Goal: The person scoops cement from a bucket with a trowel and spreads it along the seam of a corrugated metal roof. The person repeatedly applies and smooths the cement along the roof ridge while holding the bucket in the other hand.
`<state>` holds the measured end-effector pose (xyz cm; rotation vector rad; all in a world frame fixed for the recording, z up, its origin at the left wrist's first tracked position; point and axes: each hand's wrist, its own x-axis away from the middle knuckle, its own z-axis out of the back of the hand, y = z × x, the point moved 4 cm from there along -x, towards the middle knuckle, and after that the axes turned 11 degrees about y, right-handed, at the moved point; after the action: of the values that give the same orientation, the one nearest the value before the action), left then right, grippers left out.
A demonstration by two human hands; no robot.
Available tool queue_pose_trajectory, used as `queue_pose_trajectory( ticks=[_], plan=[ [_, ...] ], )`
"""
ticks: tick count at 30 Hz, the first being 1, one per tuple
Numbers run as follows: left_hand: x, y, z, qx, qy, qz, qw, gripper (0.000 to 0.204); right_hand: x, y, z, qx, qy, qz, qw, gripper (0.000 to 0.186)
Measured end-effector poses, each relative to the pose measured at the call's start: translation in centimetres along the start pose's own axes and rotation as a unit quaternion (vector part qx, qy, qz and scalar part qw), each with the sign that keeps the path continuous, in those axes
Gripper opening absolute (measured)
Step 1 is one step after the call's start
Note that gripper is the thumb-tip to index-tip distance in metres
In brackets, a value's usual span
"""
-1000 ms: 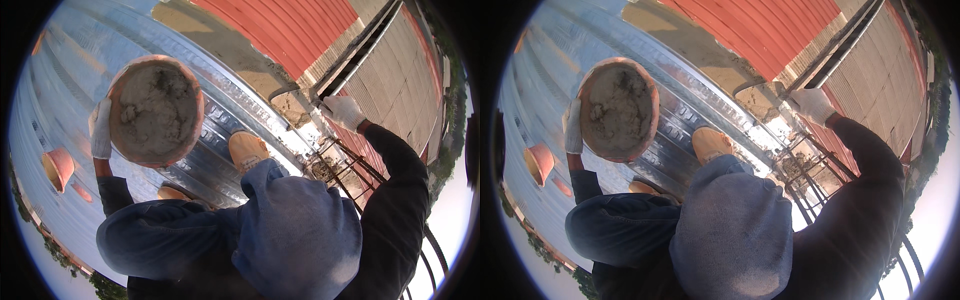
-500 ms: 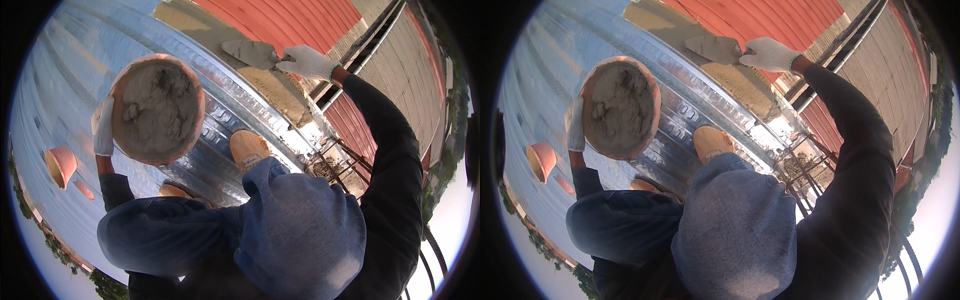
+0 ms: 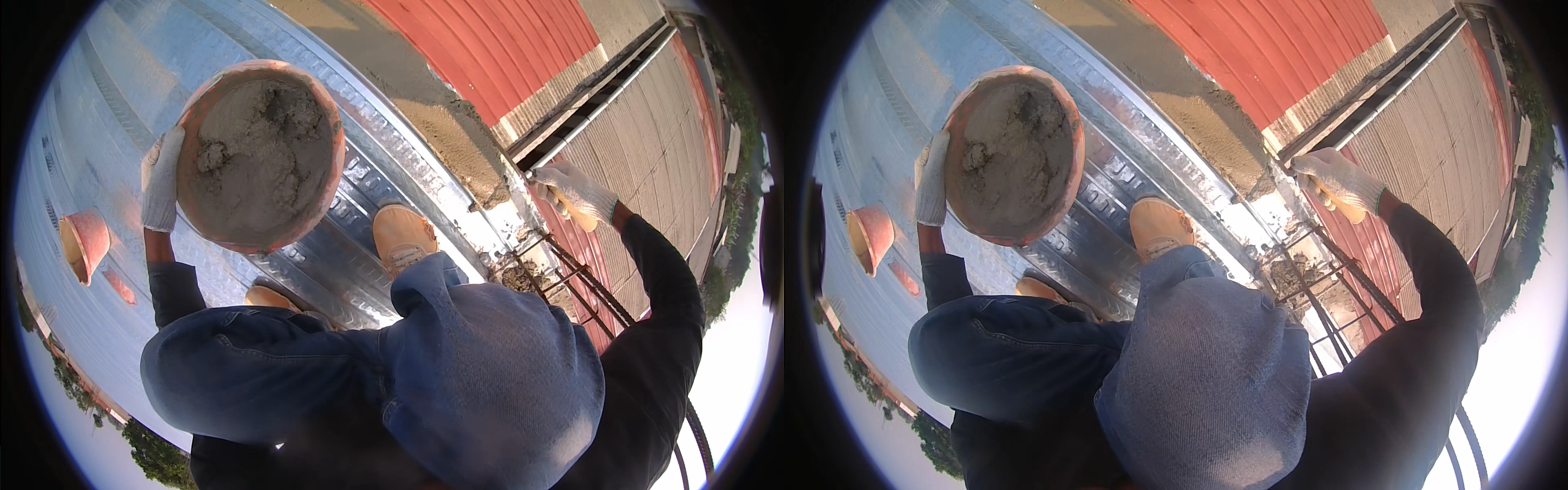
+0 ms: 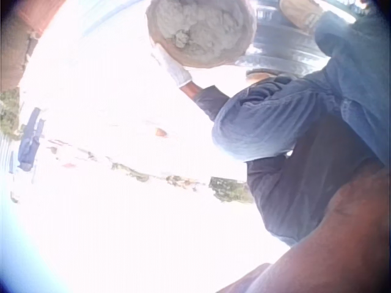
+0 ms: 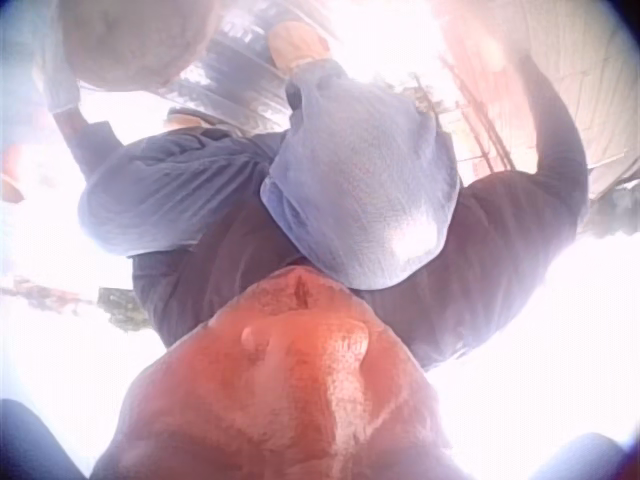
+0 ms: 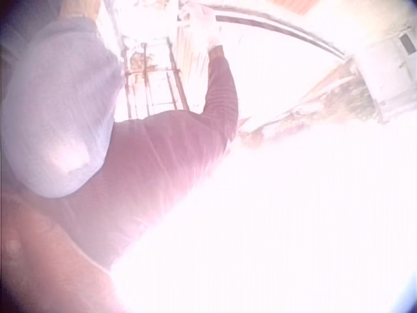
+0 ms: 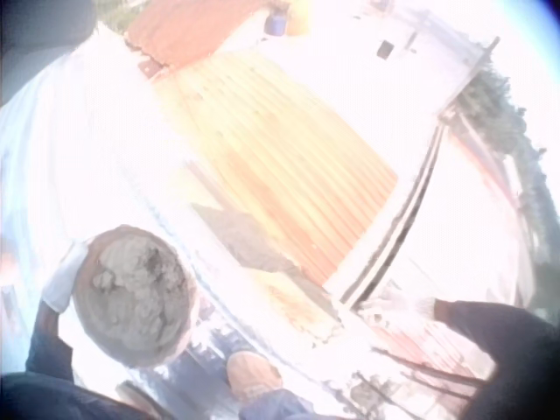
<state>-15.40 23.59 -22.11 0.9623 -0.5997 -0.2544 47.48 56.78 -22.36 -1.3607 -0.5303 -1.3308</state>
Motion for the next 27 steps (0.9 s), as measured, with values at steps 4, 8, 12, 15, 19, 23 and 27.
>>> queue_pose_trajectory(
  ticks=[4,8,12,15,19,23,27],
  plan=[
    [-0.8,0.7,-0.2,-0.013,-0.013,-0.036,0.999,0.04,1.1,-2.0,-4.2,0.012,-0.015,0.076,0.997,0.035],
    [0.0,1.2,-0.7,-0.015,-0.051,-0.055,0.997,0.036,3.5,-8.6,-7.2,0.155,0.085,0.319,0.931,0.035],
    [3.5,4.0,-0.7,-0.057,-0.033,-0.069,0.995,0.038,8.6,-18.2,-9.6,0.25,0.152,0.403,0.867,0.032],
    [5.7,6.1,-1.7,-0.075,-0.016,-0.07,0.995,0.041,11.7,-22.4,-10.5,0.331,0.165,0.389,0.844,0.035],
    [8.6,7.9,-3.2,-0.054,-0.03,-0.082,0.995,0.044,12.6,-25.1,-13.1,0.432,0.115,0.342,0.827,0.036],
    [11.0,9.3,-4.7,-0.097,-0.042,-0.088,0.99,0.046,12.3,-24.6,-15.4,0.443,0.058,0.303,0.842,0.033],
    [12.3,9.6,-4.9,-0.075,-0.028,-0.093,0.992,0.047,11.3,-24.4,-17.8,0.409,-0.032,0.266,0.873,0.039]
  ],
)
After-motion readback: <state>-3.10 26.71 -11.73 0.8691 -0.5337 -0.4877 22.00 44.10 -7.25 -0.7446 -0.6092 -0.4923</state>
